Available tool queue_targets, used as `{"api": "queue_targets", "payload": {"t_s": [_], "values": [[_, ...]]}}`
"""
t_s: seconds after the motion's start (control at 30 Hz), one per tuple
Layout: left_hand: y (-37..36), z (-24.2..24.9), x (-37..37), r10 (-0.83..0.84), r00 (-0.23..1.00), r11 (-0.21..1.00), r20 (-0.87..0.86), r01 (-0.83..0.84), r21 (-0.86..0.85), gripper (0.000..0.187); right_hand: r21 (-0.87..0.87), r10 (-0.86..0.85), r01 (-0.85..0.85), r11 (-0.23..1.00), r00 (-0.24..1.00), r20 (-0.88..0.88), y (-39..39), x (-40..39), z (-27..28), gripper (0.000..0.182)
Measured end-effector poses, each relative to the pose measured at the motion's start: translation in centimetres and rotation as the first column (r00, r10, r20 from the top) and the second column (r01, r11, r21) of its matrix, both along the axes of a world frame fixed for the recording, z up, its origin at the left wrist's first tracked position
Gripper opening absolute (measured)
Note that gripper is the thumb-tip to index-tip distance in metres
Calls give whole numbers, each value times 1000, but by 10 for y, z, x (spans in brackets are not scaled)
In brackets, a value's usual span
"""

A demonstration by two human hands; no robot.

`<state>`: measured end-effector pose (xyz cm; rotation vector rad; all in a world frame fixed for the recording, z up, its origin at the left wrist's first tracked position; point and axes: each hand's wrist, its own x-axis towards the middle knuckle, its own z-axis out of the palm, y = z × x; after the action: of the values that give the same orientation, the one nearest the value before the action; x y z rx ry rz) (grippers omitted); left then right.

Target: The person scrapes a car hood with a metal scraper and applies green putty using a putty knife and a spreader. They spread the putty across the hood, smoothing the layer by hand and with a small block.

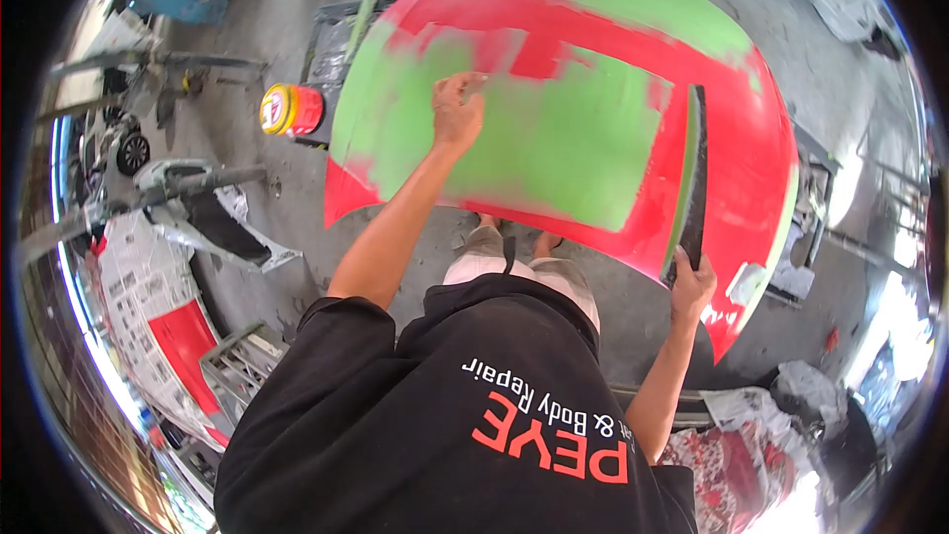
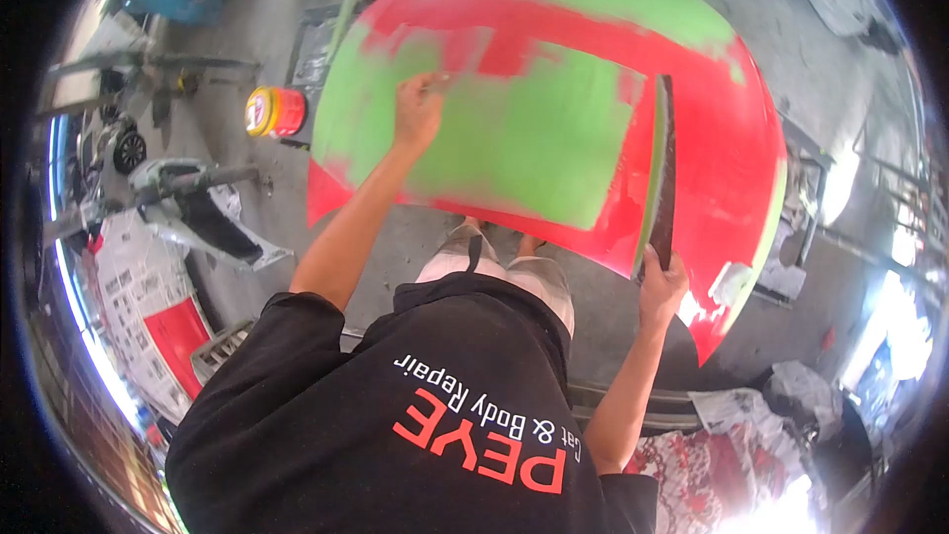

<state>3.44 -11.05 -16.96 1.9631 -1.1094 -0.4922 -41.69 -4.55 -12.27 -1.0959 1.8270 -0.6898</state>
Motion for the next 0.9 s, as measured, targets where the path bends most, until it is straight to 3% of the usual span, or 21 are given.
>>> {"api": "queue_targets", "payload": {"t_s": [0.1, 0.17, 0.23, 0.27, 0.33, 0.37, 0.43, 0.6, 0.77, 0.9], "values": [[46, -20, 83, 216, 976, 976, -36, -216, 1, 37, -101, 8, 0, 995, 996, 83, -1, 17, 8, 20], [80, -32, 132, 336, 939, 942, -79, -334, 37, 39, -30, 33, -31, 999, 996, 80, -2, 23, 10, 21], [115, -42, 174, 490, 861, 860, 140, -503, 86, 45, -20, 62, -60, 998, 988, 145, -1, 38, 17, 21], [134, -52, 197, 512, 848, 847, 134, -524, 83, 45, -62, 55, -47, 997, 990, 133, -1, 46, 14, 21], [166, -66, 237, 540, 791, 731, 287, -610, 305, 52, -85, 40, -29, 996, 990, 136, 0, 59, 15, 20], [179, -70, 250, 559, 781, 718, 280, -624, 308, 52, -87, 63, -52, 995, 990, 129, 2, 65, 17, 20], [202, -79, 276, 668, 710, 546, 222, -671, 502, 57, 16, 49, -52, 999, 990, 130, 5, 79, 25, 21], [221, -94, 323, 534, 797, 497, 280, -565, 658, 63, 51, 97, -101, 994, 993, 72, 15, 128, 49, 20], [210, -116, 353, 463, 873, 563, 150, -421, 711, 67, 80, 143, -144, 986, 990, 20, 34, 154, 72, 19], [192, -150, 371, 348, 926, 602, 147, -341, 722, 70, 73, 176, -171, 983, 983, -57, 44, 167, 75, 18]]}}
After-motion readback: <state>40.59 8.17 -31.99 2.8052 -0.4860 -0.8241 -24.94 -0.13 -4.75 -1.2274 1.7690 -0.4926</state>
